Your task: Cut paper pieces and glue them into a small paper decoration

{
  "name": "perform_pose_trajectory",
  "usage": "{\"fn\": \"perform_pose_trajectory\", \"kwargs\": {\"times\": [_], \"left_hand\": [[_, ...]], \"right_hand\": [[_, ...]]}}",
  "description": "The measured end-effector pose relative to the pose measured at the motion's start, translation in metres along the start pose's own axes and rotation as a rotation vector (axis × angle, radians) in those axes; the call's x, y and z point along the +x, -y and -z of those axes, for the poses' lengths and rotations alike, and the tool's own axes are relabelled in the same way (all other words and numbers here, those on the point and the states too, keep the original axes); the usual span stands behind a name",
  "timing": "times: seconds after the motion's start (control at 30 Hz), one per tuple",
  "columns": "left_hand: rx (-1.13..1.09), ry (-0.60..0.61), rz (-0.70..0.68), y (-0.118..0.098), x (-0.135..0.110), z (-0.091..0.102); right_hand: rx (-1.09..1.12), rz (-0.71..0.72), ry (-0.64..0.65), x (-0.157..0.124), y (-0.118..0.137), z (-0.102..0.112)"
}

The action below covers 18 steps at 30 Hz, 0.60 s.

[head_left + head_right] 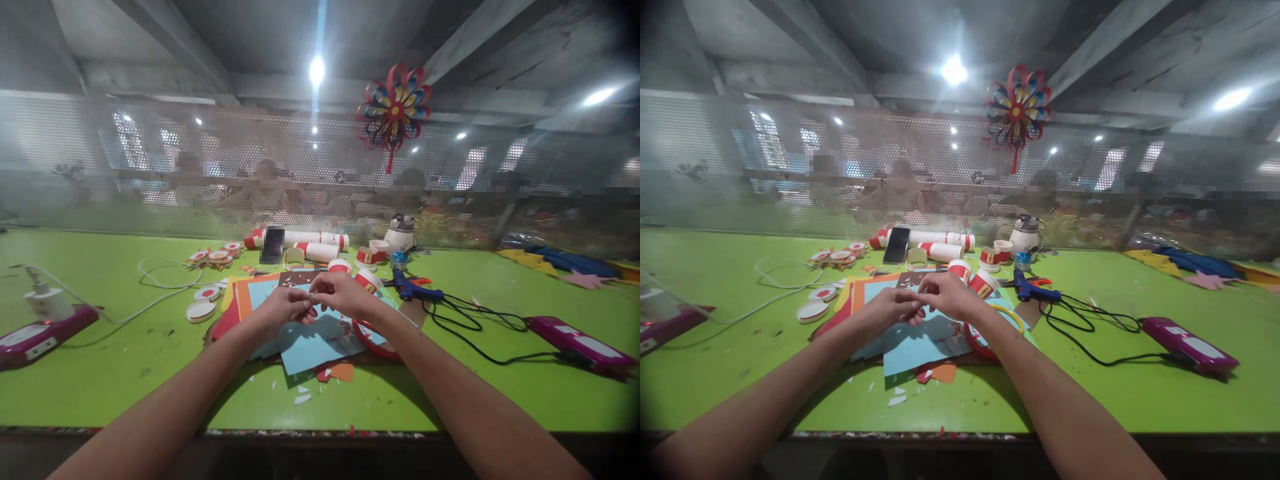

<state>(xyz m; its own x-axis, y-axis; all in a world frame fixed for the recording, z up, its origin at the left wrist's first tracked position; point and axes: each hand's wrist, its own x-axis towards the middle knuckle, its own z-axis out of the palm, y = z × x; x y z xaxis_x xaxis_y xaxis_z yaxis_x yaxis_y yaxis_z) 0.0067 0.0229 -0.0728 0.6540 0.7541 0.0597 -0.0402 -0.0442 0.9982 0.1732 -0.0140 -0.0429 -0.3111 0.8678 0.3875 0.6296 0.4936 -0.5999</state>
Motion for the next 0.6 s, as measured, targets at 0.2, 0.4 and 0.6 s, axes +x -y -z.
{"fn": "perform_pose_trajectory", "kwargs": {"times": [0.2, 0.4, 0.6], "left_hand": [[0.021, 0.018, 0.008, -0.0017, -0.0028, -0.0021], [0.038, 0.027, 0.011, -0.0022, -0.0027, -0.0023], [0.045, 0.023, 0.003, -0.0048, -0.0036, -0.0026]], "right_hand": [[-0.067, 0.009, -0.048, -0.0011, 0.0008, -0.0023], [-0.108, 0.015, -0.069, -0.001, 0.006, -0.0027], [-0.089, -0.017, -0.048, -0.001, 0.0017, 0.0002]]}}
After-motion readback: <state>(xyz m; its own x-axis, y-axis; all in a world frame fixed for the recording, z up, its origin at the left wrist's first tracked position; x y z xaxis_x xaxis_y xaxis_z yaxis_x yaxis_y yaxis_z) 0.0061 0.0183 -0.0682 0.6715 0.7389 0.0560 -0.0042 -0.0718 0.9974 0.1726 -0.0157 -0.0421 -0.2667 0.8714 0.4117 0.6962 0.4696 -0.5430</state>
